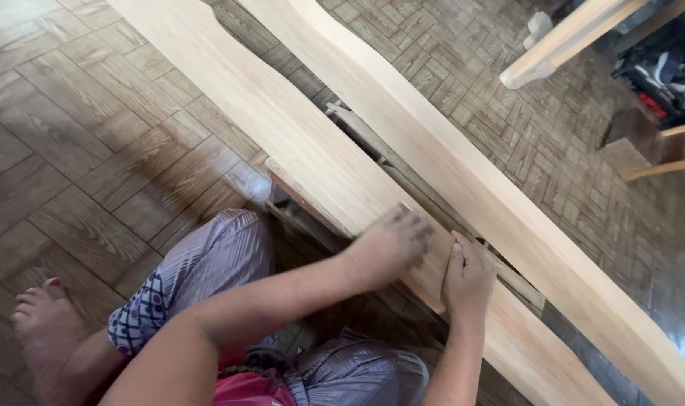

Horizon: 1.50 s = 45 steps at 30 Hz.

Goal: Hand-sanding long wooden planks to smooth the surface and edges.

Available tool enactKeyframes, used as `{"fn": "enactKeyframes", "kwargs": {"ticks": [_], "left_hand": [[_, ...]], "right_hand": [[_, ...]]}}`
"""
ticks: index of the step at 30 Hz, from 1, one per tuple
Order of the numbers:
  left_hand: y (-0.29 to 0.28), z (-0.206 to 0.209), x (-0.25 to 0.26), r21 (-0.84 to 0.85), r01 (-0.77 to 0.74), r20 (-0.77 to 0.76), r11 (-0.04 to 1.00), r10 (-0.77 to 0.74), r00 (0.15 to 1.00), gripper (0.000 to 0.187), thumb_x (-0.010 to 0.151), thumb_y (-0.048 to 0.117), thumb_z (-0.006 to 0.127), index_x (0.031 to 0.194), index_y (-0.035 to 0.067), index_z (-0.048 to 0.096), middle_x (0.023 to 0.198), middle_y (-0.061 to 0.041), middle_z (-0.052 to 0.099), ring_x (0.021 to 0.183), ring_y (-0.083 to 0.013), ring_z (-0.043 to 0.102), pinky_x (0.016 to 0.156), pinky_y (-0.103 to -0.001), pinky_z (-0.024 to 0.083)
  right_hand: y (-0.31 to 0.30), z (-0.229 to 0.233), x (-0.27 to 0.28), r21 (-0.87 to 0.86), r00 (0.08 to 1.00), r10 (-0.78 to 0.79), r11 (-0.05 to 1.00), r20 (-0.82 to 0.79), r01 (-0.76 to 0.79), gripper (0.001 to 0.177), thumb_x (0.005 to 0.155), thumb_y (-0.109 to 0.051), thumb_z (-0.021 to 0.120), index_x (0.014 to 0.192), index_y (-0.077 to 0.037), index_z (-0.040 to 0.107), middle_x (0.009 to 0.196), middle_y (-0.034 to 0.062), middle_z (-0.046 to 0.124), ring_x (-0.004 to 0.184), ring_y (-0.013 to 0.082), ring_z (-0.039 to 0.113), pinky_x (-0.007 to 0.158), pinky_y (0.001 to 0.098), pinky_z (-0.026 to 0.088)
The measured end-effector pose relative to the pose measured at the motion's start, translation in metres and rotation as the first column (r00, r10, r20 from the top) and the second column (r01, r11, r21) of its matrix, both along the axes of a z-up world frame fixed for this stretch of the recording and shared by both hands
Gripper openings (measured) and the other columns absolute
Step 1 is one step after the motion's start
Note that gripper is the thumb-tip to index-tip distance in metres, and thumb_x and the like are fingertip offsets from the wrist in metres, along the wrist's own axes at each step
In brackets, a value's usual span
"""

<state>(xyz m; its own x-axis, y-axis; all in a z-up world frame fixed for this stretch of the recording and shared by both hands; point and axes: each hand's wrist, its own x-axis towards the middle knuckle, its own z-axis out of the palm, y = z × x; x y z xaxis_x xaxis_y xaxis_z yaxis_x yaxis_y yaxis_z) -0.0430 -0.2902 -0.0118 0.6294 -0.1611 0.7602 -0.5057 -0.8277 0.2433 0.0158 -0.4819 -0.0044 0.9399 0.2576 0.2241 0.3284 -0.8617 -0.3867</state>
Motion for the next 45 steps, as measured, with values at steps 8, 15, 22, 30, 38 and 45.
{"fn": "enactKeyframes", "kwargs": {"ticks": [8, 15, 22, 30, 38, 45], "left_hand": [[0.096, 0.027, -0.001, 0.002, -0.048, -0.21, 0.999, 0.047, 0.976, 0.017, 0.092, 0.024, 0.068, 0.094, 0.012, 0.079, 0.098, -0.013, 0.076, 0.1, -0.0339, 0.072, 0.093, -0.045, 0.052], [0.296, -0.033, 0.048, -0.036, -0.587, -0.453, 0.808, 0.511, 0.731, 0.031, 0.11, 0.043, 0.054, 0.12, 0.024, 0.077, 0.11, -0.005, 0.077, 0.107, -0.0346, 0.07, 0.088, -0.052, 0.055], [0.05, -0.028, 0.042, -0.109, -0.154, -0.356, 0.982, 0.106, 0.928, 0.023, 0.094, 0.017, 0.066, 0.098, -0.001, 0.081, 0.092, -0.025, 0.075, 0.092, -0.0487, 0.07, 0.086, -0.057, 0.055], [0.076, -0.045, 0.041, -0.115, 0.284, -0.041, 0.952, -0.29, 0.956, 0.03, 0.093, 0.033, 0.071, 0.114, 0.011, 0.075, 0.116, -0.007, 0.076, 0.109, -0.0261, 0.072, 0.096, -0.036, 0.056], [0.24, 0.047, -0.003, -0.026, -0.564, -0.7, 0.825, 0.388, 0.6, 0.04, 0.105, 0.032, 0.041, 0.137, 0.019, 0.061, 0.149, -0.014, 0.053, 0.137, -0.037, 0.048, 0.103, -0.048, 0.053], [0.02, -0.01, 0.004, 0.244, -0.019, -0.198, 0.97, 0.069, 0.978, 0.028, 0.079, 0.005, 0.069, 0.106, 0.008, 0.074, 0.106, -0.01, 0.075, 0.101, -0.0264, 0.071, 0.099, -0.039, 0.055]], "right_hand": [[0.01, 0.009, -0.006, 0.058, 1.0, -0.012, 0.998, -0.013, 0.013, 0.037, 0.109, -0.028, 0.043, 0.133, -0.023, 0.071, 0.123, 0.0099, 0.072, 0.118, 0.0329, 0.064, 0.106, 0.0435, 0.041], [0.011, 0.017, -0.014, 0.064, 0.999, -0.039, 0.997, -0.005, 0.039, 0.034, 0.109, -0.029, 0.048, 0.131, -0.025, 0.073, 0.121, 0.0052, 0.073, 0.118, 0.0267, 0.065, 0.107, 0.0389, 0.04], [0.0, 0.008, -0.007, 0.056, 0.995, 0.059, 0.996, 0.074, -0.064, 0.033, 0.109, -0.025, 0.048, 0.129, -0.018, 0.074, 0.117, 0.0126, 0.073, 0.116, 0.0355, 0.064, 0.104, 0.0476, 0.045], [0.018, 0.033, -0.021, 0.103, 0.997, 0.047, 0.994, -0.058, -0.041, 0.042, 0.106, -0.018, 0.038, 0.132, -0.005, 0.069, 0.137, 0.0157, 0.065, 0.13, 0.0331, 0.057, 0.112, 0.0484, 0.04], [0.015, 0.029, -0.02, 0.088, 0.998, 0.039, 0.996, -0.043, -0.035, 0.041, 0.108, -0.022, 0.04, 0.132, -0.006, 0.069, 0.136, 0.0146, 0.066, 0.13, 0.0332, 0.057, 0.112, 0.0504, 0.039], [0.005, 0.013, -0.008, 0.085, 0.995, 0.1, 0.991, 0.027, -0.102, 0.04, 0.108, -0.021, 0.042, 0.131, -0.005, 0.07, 0.133, 0.0177, 0.067, 0.126, 0.0351, 0.06, 0.108, 0.048, 0.043]]}}
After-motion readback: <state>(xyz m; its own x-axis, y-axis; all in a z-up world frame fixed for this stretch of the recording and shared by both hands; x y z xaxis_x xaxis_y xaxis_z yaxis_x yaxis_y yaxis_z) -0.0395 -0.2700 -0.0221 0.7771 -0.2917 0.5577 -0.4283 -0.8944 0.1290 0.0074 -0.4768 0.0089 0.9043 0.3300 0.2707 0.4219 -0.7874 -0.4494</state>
